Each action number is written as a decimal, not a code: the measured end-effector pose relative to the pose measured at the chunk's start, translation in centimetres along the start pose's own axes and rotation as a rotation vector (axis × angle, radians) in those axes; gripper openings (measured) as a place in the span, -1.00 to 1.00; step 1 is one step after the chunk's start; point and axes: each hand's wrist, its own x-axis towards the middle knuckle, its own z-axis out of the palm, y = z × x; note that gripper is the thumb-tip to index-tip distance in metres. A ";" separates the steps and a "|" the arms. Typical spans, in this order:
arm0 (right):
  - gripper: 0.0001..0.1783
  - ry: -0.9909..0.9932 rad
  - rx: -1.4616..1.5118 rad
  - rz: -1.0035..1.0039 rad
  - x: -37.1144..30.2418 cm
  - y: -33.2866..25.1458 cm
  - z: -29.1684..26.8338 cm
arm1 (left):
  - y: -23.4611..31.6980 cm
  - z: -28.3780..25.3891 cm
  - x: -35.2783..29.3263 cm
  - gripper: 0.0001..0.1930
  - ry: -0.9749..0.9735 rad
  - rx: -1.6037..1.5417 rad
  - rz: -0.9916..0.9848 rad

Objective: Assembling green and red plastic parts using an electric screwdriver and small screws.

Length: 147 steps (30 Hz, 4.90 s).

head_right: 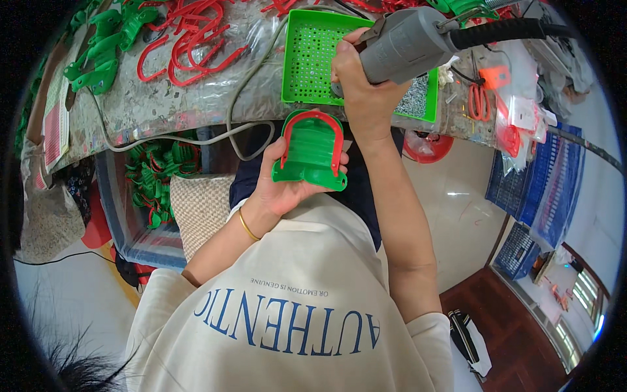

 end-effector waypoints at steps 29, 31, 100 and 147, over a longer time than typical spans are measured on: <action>-0.83 -0.168 0.142 0.148 -4.7 -8.7 3.5 | -0.5 1.1 -0.1 -0.33 0.062 0.051 0.035; -0.83 -0.161 0.135 0.151 -4.8 -8.5 3.4 | -0.5 0.6 -0.1 -0.33 0.048 0.028 0.025; -0.76 -0.395 -0.676 -0.141 1.2 -7.1 3.3 | 25.9 6.8 -15.5 -0.75 1.061 2.046 1.435; -0.79 -0.467 -0.836 -0.198 -2.4 -9.2 4.2 | 7.7 5.5 -1.1 -0.68 0.373 0.547 0.818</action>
